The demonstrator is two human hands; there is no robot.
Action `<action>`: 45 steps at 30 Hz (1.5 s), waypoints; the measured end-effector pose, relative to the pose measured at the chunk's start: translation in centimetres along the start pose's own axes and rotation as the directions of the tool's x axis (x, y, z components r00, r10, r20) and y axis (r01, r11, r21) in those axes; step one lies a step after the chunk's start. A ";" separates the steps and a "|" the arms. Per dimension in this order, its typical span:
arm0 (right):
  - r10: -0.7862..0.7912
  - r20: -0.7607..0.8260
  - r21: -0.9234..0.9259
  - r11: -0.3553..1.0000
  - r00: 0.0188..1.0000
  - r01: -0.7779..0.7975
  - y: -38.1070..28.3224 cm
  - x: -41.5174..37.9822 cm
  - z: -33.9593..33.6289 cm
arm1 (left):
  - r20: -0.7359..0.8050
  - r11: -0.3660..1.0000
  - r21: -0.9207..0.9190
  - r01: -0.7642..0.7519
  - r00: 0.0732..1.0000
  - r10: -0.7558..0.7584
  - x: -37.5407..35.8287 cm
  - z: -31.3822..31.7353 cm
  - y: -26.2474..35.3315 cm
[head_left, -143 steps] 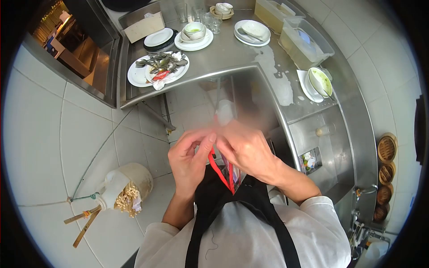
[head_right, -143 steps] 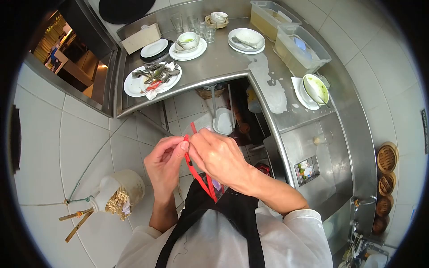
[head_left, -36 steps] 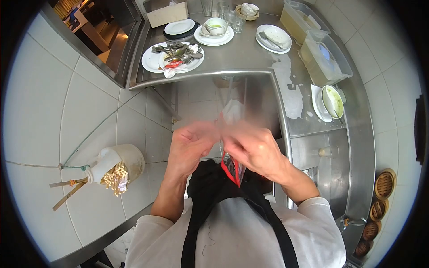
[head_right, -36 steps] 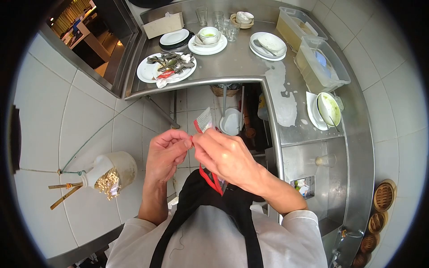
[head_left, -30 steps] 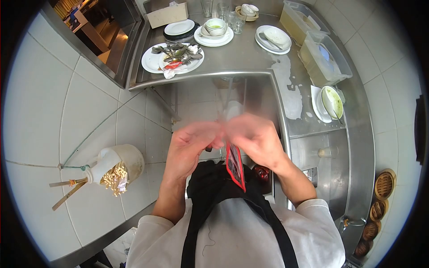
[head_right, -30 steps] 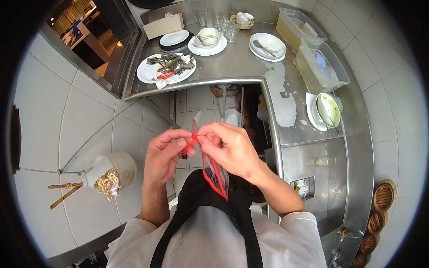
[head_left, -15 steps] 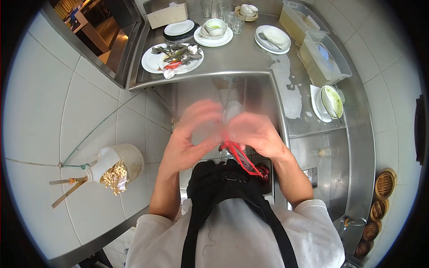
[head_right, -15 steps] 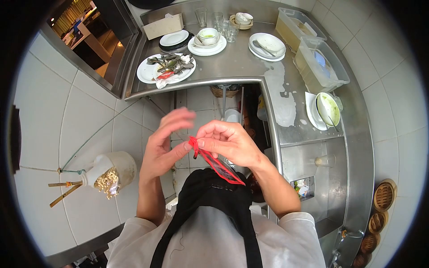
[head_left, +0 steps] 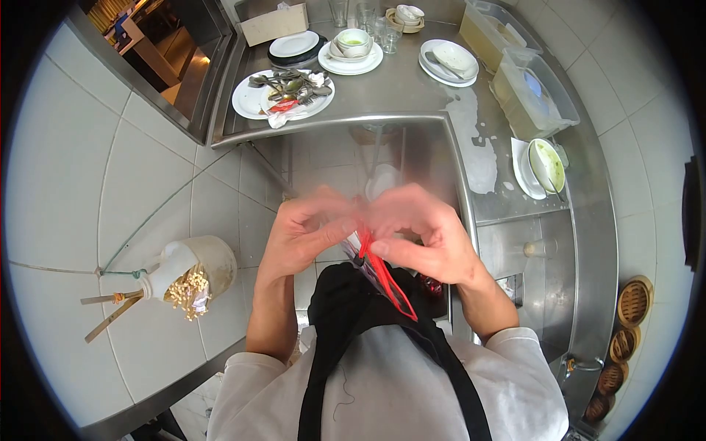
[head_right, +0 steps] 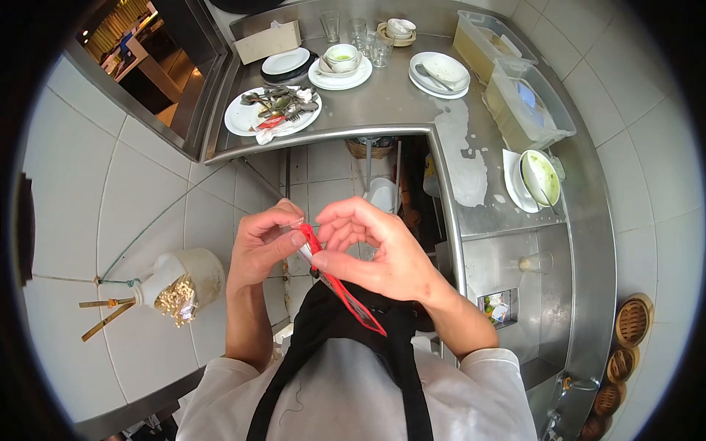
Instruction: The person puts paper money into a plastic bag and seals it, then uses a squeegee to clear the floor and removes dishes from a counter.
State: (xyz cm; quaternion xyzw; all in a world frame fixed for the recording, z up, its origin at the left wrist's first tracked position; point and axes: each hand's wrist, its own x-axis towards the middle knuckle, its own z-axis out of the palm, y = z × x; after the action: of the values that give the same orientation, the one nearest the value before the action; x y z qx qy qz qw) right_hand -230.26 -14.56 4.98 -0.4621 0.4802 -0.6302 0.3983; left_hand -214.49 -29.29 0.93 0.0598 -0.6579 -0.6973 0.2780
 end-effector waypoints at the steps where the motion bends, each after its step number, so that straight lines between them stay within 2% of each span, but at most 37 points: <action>1: -0.034 0.011 -0.073 0.997 0.999 0.034 -0.2 0.0 0.1 | -0.002 1.000 -0.020 0.009 1.000 -0.009 0.0 0.0 -0.1; 4: -0.013 0.007 -0.294 0.956 1.000 0.015 -0.9 0.3 -0.2 | -0.032 0.997 -0.052 0.053 0.998 -0.055 0.2 0.5 0.4; 7: 0.053 -0.050 -0.211 0.975 0.997 -0.063 -0.7 0.5 0.0 | -0.025 0.997 -0.045 0.061 0.998 -0.062 0.2 0.3 0.1; 10: 0.073 -0.019 -0.216 0.973 0.997 -0.076 -0.7 0.7 0.0 | -0.017 0.997 -0.039 0.061 0.998 -0.062 0.2 0.4 0.2; 16: 0.196 -0.012 -0.019 0.980 0.981 -0.196 -0.5 0.8 -0.2 | -0.001 0.992 -0.093 0.089 0.996 -0.089 0.0 0.3 0.2; 19: 0.181 -0.045 -0.115 0.976 0.982 -0.185 -0.6 0.7 0.1 | -0.011 0.994 -0.083 0.074 0.997 -0.075 0.1 0.4 0.0; 31: 0.005 -0.063 -0.300 0.954 0.998 -0.024 -0.2 0.9 0.5 | 0.016 0.991 -0.077 0.111 0.994 -0.110 0.1 0.1 -0.3; 37: -0.085 -0.045 -0.486 0.872 0.995 0.053 -0.6 1.0 0.6 | 0.008 0.986 -0.084 0.143 0.990 -0.143 0.1 0.0 -0.3; 45: -0.355 0.036 -0.636 0.713 0.934 0.295 0.5 1.2 0.6 | -0.012 0.985 -0.056 0.164 0.986 -0.165 0.0 0.0 -0.8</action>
State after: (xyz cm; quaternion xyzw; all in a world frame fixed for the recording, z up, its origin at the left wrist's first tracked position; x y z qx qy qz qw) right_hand -229.90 -15.94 4.76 -0.6174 0.5918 -0.5119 0.0808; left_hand -214.77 -29.30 0.14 0.1119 -0.6290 -0.7353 0.2264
